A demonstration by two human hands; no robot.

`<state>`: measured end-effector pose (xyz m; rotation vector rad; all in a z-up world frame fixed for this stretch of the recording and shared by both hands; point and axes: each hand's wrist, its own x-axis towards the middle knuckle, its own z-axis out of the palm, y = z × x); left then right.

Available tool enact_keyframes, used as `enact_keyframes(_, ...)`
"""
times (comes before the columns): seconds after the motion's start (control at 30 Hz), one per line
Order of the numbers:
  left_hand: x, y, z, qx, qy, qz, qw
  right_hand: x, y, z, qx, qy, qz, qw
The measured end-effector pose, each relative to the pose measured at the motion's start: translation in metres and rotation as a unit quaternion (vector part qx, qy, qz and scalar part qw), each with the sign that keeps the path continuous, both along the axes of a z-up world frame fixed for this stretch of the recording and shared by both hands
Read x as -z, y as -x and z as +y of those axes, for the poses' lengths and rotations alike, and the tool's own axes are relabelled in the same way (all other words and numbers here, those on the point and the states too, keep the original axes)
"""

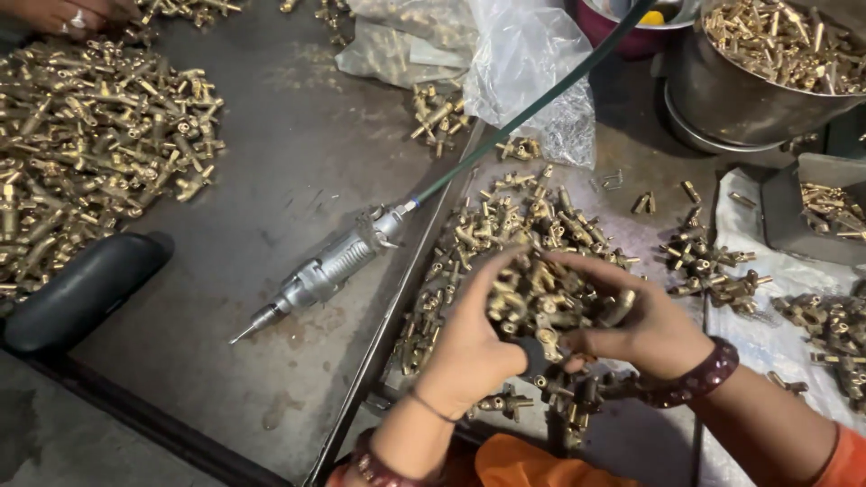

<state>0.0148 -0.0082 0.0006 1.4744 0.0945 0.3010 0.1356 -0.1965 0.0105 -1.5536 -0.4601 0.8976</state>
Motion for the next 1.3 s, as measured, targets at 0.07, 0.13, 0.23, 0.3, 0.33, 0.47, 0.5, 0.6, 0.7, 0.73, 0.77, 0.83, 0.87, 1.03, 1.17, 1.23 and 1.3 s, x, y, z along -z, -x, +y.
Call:
enact_keyframes(0.07, -0.035, 0.018, 0.012, -0.012, 0.025, 0.005, 1.0, -0.042, 0.012, 0.031, -0.021, 0.01, -0.044, 0.999)
enact_keyframes(0.13, -0.06, 0.038, 0.03, -0.026, 0.047, 0.009, 0.999, -0.067, 0.022, 0.062, -0.042, 0.016, -0.09, 0.995)
enact_keyframes(0.23, -0.07, 0.072, 0.064, -0.055, 0.084, 0.015, 0.995, -0.07, 0.038, 0.108, -0.145, -0.073, -0.038, 0.986)
enact_keyframes(0.3, -0.066, 0.095, 0.088, -0.126, 0.08, 0.035, 0.988, -0.063, 0.052, 0.143, -0.185, -0.096, 0.024, 0.978)
enact_keyframes(0.33, -0.055, 0.103, 0.099, -0.128, 0.08, 0.036, 0.988, -0.055, 0.059, 0.158, -0.186, -0.096, 0.025, 0.977)
enact_keyframes(0.47, -0.018, 0.12, 0.135, -0.243, -0.245, 0.084, 0.935, -0.015, 0.083, 0.203, -0.191, -0.143, -0.174, 0.955)
enact_keyframes(0.5, -0.009, 0.121, 0.139, -0.258, -0.391, 0.114, 0.876, -0.002, 0.089, 0.208, -0.168, -0.181, -0.363, 0.899)
enact_keyframes(0.6, -0.001, 0.12, 0.137, -0.226, -0.537, 0.181, 0.792, -0.004, 0.096, 0.211, -0.221, -0.055, -0.432, 0.873)
enact_keyframes(0.7, -0.003, 0.113, 0.142, -0.209, -0.557, 0.217, 0.774, -0.003, 0.085, 0.212, -0.225, -0.017, -0.593, 0.773)
enact_keyframes(0.73, -0.002, 0.113, 0.145, -0.208, -0.556, 0.218, 0.775, -0.002, 0.081, 0.21, -0.225, -0.016, -0.592, 0.774)
enact_keyframes(0.77, -0.001, 0.112, 0.149, -0.21, -0.56, 0.224, 0.77, -0.001, 0.076, 0.209, -0.205, -0.02, -0.607, 0.767)
enact_keyframes(0.83, -0.008, 0.112, 0.15, -0.211, -0.564, 0.228, 0.765, -0.003, 0.064, 0.197, -0.183, -0.023, -0.623, 0.761)
enact_keyframes(0.87, -0.015, 0.112, 0.147, -0.227, -0.595, 0.232, 0.735, -0.005, 0.057, 0.186, -0.138, -0.066, -0.597, 0.787)
enact_keyframes(1.03, 0.021, 0.115, 0.111, -0.27, -0.601, 0.13, 0.741, 0.023, -0.01, 0.101, 0.027, -0.09, -0.496, 0.863)
enact_keyframes(1.17, 0.069, 0.084, 0.04, -0.103, -0.529, 0.048, 0.841, 0.063, -0.072, 0.047, 0.173, 0.031, -0.445, 0.878)
enact_keyframes(1.23, 0.07, 0.069, 0.008, -0.026, -0.418, 0.005, 0.908, 0.068, -0.098, 0.032, 0.179, 0.053, -0.464, 0.866)
enact_keyframes(1.3, 0.111, 0.067, -0.003, -0.062, -0.502, 0.018, 0.862, 0.072, -0.119, 0.025, 0.137, 0.087, -0.466, 0.87)
